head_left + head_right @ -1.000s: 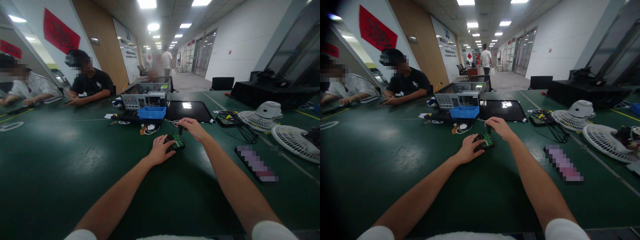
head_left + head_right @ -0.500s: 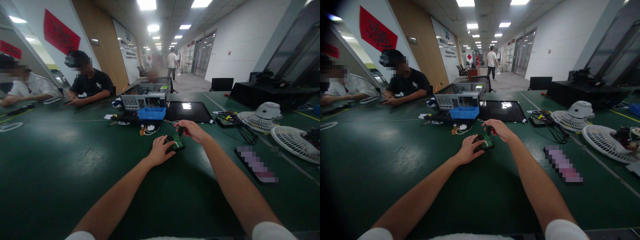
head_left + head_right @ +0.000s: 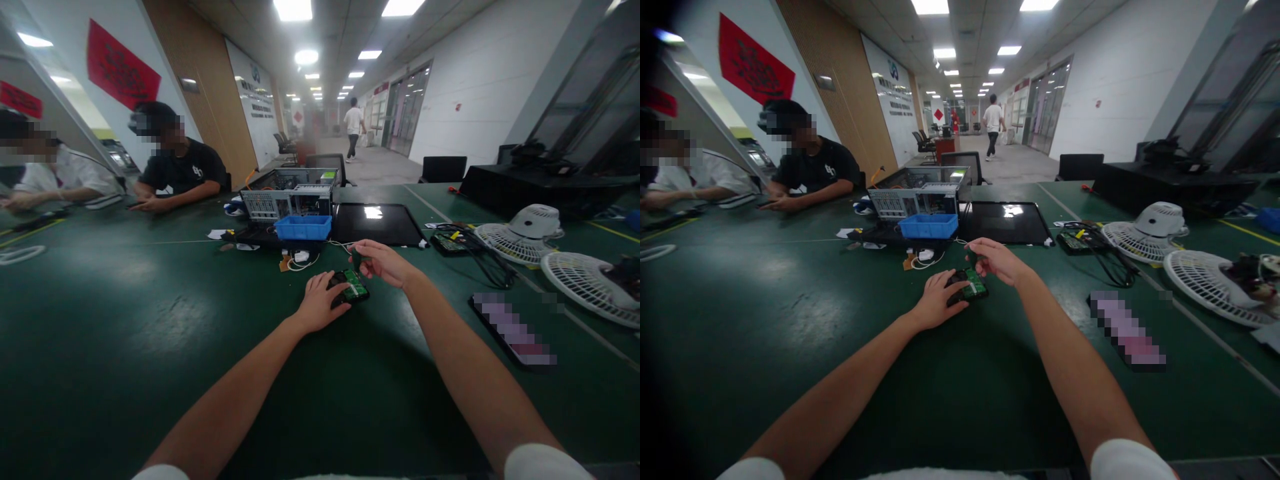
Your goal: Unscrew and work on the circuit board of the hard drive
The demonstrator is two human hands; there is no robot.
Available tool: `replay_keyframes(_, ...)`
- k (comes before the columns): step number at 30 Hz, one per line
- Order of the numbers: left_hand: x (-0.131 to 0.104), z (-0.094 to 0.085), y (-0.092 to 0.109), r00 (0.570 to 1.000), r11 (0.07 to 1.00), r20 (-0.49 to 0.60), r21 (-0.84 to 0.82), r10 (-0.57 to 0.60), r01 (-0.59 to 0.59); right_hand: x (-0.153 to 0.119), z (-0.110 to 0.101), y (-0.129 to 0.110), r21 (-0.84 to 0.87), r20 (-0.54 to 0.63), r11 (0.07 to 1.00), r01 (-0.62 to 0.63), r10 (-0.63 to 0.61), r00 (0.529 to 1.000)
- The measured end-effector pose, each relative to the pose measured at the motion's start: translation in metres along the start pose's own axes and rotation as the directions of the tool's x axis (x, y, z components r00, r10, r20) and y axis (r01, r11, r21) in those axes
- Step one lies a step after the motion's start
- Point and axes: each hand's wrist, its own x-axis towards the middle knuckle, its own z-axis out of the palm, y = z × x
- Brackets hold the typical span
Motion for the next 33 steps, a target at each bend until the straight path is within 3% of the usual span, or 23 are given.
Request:
replay_keyframes(10,0.000,-0.001,0.000,1.000,1.000,0.008,-0.002,-0.001,0.001,0.004,-0.010,0.000,-0.135,-0.098,0.989,0.063,-0.076,0.992)
replay_keyframes(22,0.000,-0.001,0.002,1.000,1.000,-0.005,-0.002,0.002,-0.002,-0.002,0.001,-0.005,-0.198,0.043,0.980,0.013,-0.005,0.999)
replay_keyframes(33,0.000,0.000,0.000,1.000,1.000,-0.006,-0.001,0.001,-0.001,-0.005,0.002,-0.004,-0.069,0.068,0.998,0.002,0.003,0.998)
